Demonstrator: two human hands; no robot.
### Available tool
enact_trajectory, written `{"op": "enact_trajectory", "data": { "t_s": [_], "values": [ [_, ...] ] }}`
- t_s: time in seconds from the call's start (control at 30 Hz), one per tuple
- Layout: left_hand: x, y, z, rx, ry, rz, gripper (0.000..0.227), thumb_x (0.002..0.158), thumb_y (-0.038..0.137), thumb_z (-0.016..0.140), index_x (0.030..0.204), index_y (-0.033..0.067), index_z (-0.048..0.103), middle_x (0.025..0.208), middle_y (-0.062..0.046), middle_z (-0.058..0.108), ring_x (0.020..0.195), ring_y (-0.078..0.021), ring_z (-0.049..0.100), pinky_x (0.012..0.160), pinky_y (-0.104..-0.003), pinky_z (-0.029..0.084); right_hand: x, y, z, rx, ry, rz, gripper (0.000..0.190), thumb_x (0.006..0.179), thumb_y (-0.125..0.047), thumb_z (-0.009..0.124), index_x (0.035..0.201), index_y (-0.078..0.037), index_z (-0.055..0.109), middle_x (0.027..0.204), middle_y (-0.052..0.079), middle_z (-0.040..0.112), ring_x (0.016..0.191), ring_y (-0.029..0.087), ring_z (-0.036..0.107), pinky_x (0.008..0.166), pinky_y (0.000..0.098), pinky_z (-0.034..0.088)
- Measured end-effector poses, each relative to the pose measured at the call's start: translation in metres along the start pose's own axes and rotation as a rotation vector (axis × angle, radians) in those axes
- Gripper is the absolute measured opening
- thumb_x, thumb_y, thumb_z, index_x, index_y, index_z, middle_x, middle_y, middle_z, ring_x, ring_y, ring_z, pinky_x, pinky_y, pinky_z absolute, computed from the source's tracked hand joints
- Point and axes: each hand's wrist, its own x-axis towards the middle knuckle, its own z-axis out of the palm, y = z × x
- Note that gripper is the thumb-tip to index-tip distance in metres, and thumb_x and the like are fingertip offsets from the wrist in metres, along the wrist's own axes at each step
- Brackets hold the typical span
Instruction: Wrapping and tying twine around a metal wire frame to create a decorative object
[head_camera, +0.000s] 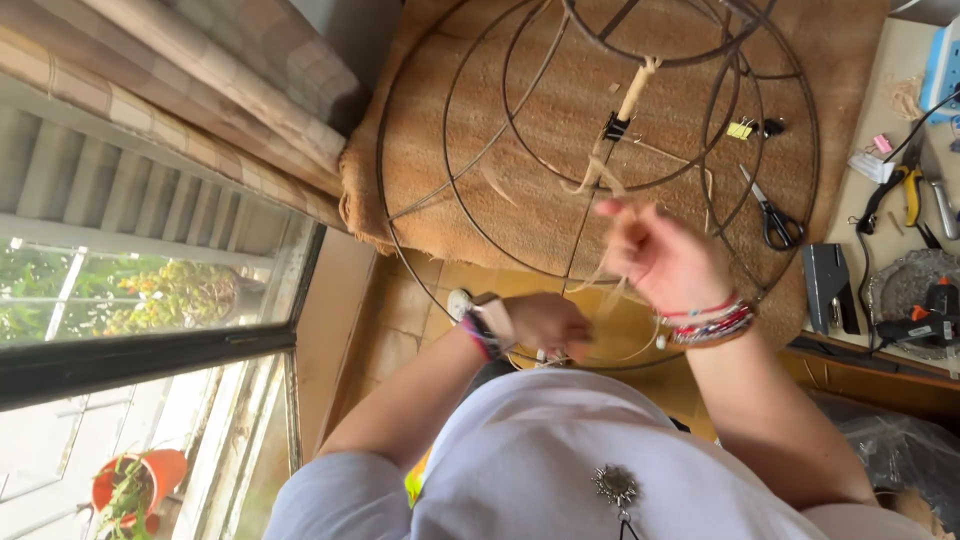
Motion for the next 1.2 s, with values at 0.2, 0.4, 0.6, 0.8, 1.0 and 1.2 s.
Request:
{"op": "enact_trajectory", "data": {
  "t_s": [0.2, 0.4, 0.6, 0.8, 1.0, 1.2],
  "values": [
    [-0.064, 0.044, -0.083, -1.305, 0.567, 0.501, 0.050, 0.098, 0.020, 0.038, 0.144, 0.0050, 0.053, 0.135, -0.014, 0.067, 0.121, -0.0226, 0.068, 0.106, -0.038, 0.055, -0.027, 0.036, -0.010, -1.303, -0.349, 0.491, 0.026, 0.098, -0.016, 0.051, 0.085, -0.013, 0.074, 0.053, 0.004, 0.068, 0.056, 0.025, 0.060, 0.061, 0.0334, 0.048],
    [-0.065, 0.035, -0.040, -0.308, -0.087, 0.018, 0.044, 0.105, 0.045, 0.045, 0.112, 0.0155, 0.078, 0.078, -0.010, 0.077, 0.080, -0.0269, 0.076, 0.088, -0.038, 0.058, 0.001, -0.007, 0.036, -0.182, 0.167, 0.218, 0.026, 0.099, -0.017, 0.041, 0.103, -0.005, 0.063, 0.124, 0.015, 0.070, 0.101, 0.032, 0.069, 0.094, 0.0466, 0.053],
    [-0.057, 0.050, -0.074, -1.385, 0.538, 0.458, 0.046, 0.109, 0.016, 0.029, 0.149, -0.0012, 0.047, 0.145, -0.023, 0.057, 0.133, -0.0314, 0.058, 0.111, -0.040, 0.050, -0.030, 0.054, -0.031, -1.060, -0.338, 0.573, 0.029, 0.101, -0.016, 0.048, 0.101, -0.008, 0.076, 0.059, 0.001, 0.071, 0.049, 0.014, 0.061, 0.053, 0.0270, 0.049],
    [-0.028, -0.007, -0.008, -0.160, -0.033, 0.027, 0.039, 0.100, 0.023, 0.042, 0.110, 0.0308, 0.078, 0.068, 0.001, 0.075, 0.078, -0.0241, 0.076, 0.092, -0.037, 0.054, -0.003, 0.012, -0.008, -0.054, -0.001, 0.074, 0.041, 0.107, -0.026, 0.043, 0.133, 0.003, 0.054, 0.083, 0.004, 0.056, 0.071, 0.013, 0.052, 0.068, 0.0300, 0.047],
    [-0.046, 0.048, -0.061, -1.526, 0.737, 0.633, 0.051, 0.110, 0.033, 0.032, 0.152, 0.0062, 0.045, 0.139, -0.016, 0.064, 0.119, -0.0258, 0.068, 0.096, -0.035, 0.061, -0.023, 0.037, -0.012, -1.243, -0.068, 0.358, 0.018, 0.096, -0.015, 0.059, 0.101, -0.010, 0.076, 0.078, 0.009, 0.079, 0.073, 0.027, 0.074, 0.068, 0.0393, 0.058],
    [-0.044, -0.004, -0.009, 0.507, 0.470, 0.032, 0.021, 0.090, 0.024, 0.060, 0.096, 0.0160, 0.079, 0.081, -0.006, 0.077, 0.080, -0.0240, 0.076, 0.075, -0.034, 0.058, -0.008, 0.007, 0.003, -0.199, 0.040, 0.093, 0.052, 0.101, -0.046, 0.048, 0.120, 0.001, 0.060, 0.085, 0.011, 0.063, 0.077, 0.020, 0.061, 0.072, 0.0375, 0.053]
  ]
}}
